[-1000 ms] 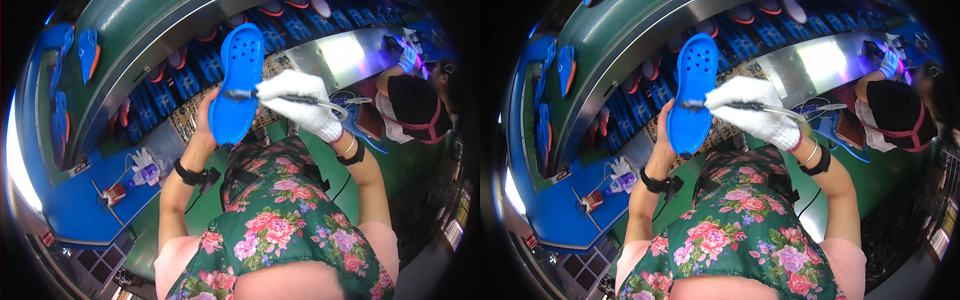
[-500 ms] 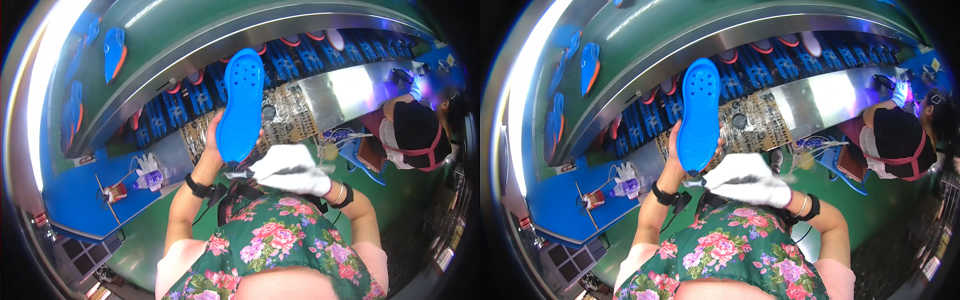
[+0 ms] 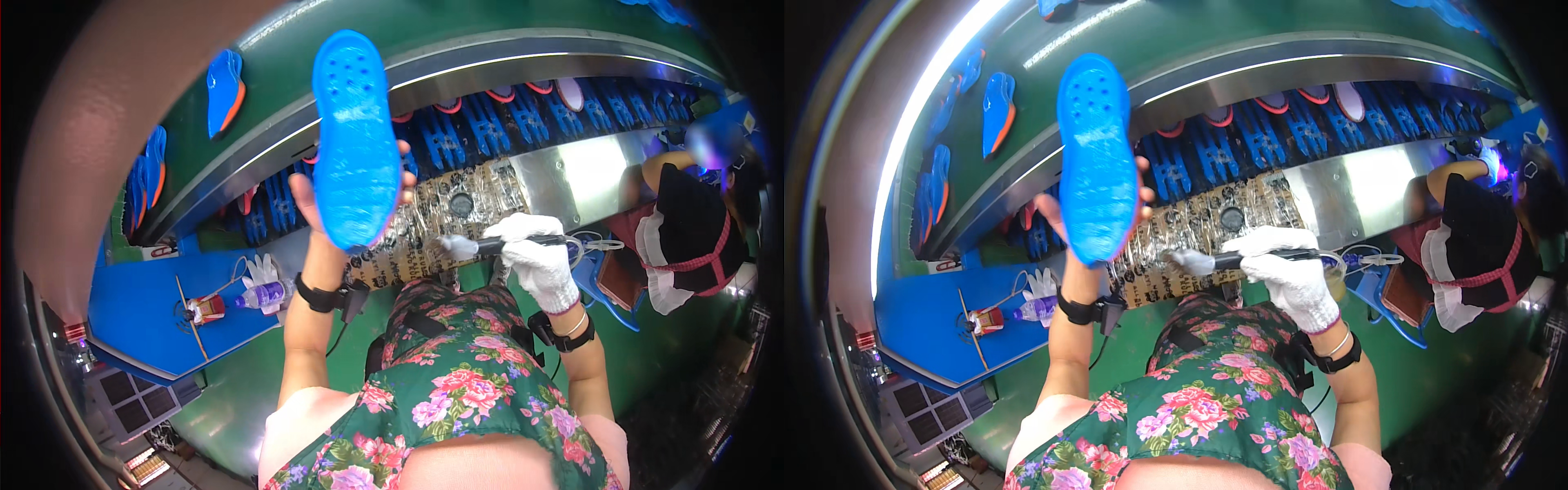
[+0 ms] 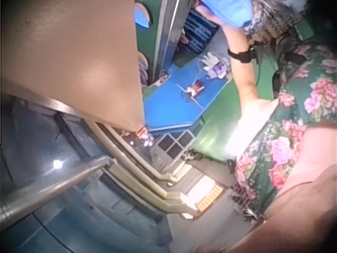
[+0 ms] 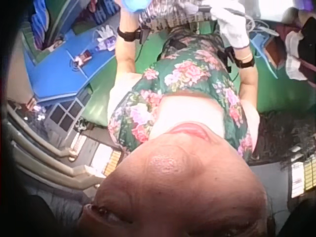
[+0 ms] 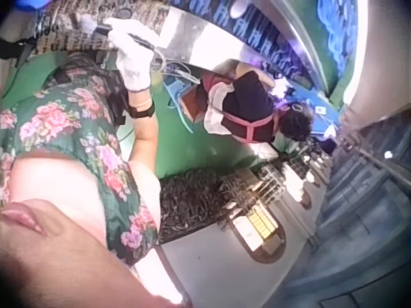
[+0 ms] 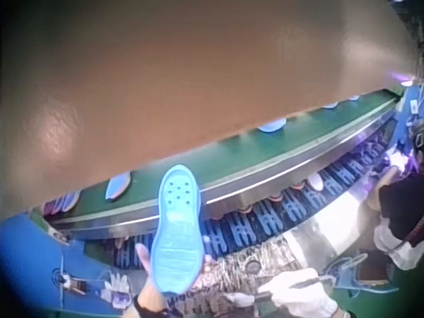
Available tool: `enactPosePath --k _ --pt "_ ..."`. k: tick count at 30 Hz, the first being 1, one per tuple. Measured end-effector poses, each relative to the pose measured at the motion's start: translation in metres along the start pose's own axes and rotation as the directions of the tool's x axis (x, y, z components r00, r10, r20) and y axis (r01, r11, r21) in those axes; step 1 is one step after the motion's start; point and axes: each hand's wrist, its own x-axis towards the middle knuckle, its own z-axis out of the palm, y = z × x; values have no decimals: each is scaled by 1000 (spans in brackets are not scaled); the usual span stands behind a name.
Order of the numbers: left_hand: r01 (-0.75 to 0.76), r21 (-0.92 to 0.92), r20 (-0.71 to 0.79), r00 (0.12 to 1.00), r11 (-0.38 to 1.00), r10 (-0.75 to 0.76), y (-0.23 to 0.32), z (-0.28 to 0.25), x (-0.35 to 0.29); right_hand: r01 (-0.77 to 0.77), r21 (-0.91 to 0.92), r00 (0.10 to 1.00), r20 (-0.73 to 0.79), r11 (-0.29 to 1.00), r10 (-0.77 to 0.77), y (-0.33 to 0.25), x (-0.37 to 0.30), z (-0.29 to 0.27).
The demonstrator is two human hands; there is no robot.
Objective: The person picks up a blue shoe sole from a conveyor belt, applies a substance to its surface with a brush, and places it back onto the belt, repeating the process for several soles.
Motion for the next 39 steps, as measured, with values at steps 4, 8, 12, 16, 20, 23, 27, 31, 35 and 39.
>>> enactPosePath --k 4,8,12,16,20,23,27,31,35,39 --pt "-1 -152 268 962 988 43 73 2 41 48 -19 994 -100 999 -49 13 6 0" --pt "-353 -326 -253 926 877 278 117 -18 77 -19 -132 989 -147 991 -1 43 14 -4" --pt "-410 -391 -305 902 824 304 147 -58 78 -41 -103 989 -147 994 26 54 20 3" --pt "-475 -270 -264 873 837 411 184 -86 89 -100 -88 983 -160 991 85 61 20 -1" --pt "-493 -280 -314 858 824 407 108 -22 96 -79 -103 984 -170 992 60 68 20 -21" --pt "-353 -297 -336 908 887 249 93 9 82 -79 -122 986 -155 989 60 66 18 -24" --pt "-35 158 -307 948 987 82 103 30 127 -65 -122 977 -210 990 38 68 11 -25" --pt "246 834 -312 948 494 55 144 -3 213 -7 -104 961 -275 995 -22 63 11 -18" --pt "345 861 -335 938 -375 92 146 -31 306 38 -119 931 -356 992 -78 63 1 -24" --pt "529 638 -433 847 -560 307 225 -36 283 25 -133 960 -273 991 -61 60 -6 -9"
